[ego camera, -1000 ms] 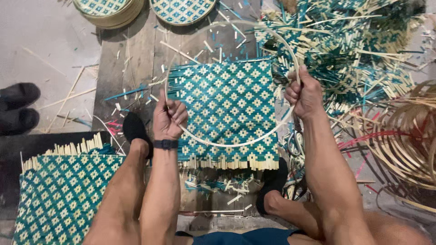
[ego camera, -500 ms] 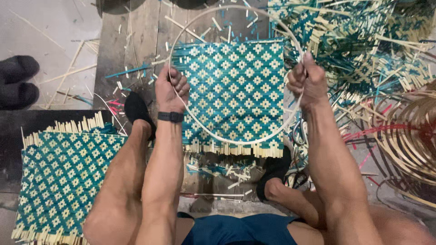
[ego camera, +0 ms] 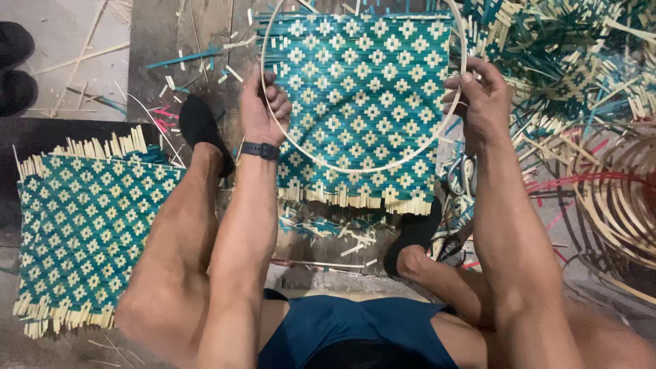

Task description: The person trims excess woven material from the edges of a circular basket using shears. They repeatedly flip the basket, cut protruding strands, and then place a finished woven mat onto a circular frame.

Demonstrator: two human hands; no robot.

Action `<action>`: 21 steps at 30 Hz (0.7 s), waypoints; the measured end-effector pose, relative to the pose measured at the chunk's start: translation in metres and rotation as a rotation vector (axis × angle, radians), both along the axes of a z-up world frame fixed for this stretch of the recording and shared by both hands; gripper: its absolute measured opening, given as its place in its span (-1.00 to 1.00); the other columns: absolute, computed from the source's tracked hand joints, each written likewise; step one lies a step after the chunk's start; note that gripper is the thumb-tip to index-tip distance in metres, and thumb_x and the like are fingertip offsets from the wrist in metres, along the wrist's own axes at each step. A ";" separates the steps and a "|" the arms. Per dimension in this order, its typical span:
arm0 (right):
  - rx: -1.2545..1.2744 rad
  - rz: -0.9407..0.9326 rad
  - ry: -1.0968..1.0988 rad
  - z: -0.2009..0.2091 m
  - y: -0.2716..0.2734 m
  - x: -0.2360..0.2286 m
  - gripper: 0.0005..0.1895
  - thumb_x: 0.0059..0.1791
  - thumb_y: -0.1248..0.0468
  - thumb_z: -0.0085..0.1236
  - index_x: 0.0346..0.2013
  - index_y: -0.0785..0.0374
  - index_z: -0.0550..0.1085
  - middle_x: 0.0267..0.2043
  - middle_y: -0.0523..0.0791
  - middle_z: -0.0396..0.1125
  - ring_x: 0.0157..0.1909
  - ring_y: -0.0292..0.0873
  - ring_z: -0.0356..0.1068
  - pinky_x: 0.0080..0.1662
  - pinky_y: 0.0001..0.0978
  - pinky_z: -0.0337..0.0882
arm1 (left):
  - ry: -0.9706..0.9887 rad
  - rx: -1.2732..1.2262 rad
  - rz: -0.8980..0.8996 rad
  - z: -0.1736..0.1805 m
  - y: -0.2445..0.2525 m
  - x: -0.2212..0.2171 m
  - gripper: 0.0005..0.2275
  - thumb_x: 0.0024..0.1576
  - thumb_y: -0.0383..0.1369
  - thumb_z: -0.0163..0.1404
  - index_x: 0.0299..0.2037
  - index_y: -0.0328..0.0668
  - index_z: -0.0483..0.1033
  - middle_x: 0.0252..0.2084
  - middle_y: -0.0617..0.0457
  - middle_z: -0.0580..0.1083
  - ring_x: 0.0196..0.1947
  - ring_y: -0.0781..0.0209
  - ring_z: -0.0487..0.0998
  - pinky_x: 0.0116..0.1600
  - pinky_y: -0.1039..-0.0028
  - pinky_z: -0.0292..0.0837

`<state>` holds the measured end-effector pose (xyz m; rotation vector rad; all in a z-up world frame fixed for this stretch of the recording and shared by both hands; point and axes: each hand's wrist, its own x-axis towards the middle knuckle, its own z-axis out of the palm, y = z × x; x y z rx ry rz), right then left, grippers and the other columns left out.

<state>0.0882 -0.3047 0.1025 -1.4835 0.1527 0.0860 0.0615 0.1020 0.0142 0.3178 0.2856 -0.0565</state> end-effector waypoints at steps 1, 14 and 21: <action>-0.005 -0.001 0.015 -0.001 0.001 -0.001 -0.68 0.16 0.31 0.09 0.22 0.24 0.41 -0.17 -0.02 0.50 -0.31 -0.22 0.50 -0.29 -0.37 0.53 | 0.001 -0.006 -0.004 -0.003 0.000 -0.002 -0.71 0.31 -0.16 0.00 -0.41 -0.11 0.45 -0.67 0.22 0.21 -0.70 0.37 0.14 -0.63 0.53 0.02; 0.309 0.151 -0.016 0.071 0.040 -0.006 -0.48 0.14 -0.02 -0.12 0.14 0.38 0.39 -0.05 -0.01 0.51 -0.07 -0.16 0.60 -0.02 -0.30 0.65 | -0.651 1.072 -0.164 0.078 -0.059 -0.038 -0.75 0.31 -0.14 0.21 -0.19 -0.17 0.71 -0.28 0.02 0.62 -0.34 0.29 0.59 -0.22 0.50 0.52; 0.292 0.015 0.120 0.066 0.010 0.008 -0.55 0.16 -0.05 0.13 -0.12 0.34 0.54 -0.56 -0.30 0.07 -0.58 -0.41 0.01 -0.54 -0.56 0.04 | -0.564 1.732 0.525 0.088 -0.101 -0.044 -0.74 0.09 -0.15 0.24 -0.19 -0.16 0.65 -0.27 0.02 0.57 -0.21 0.14 0.56 -0.10 0.36 0.48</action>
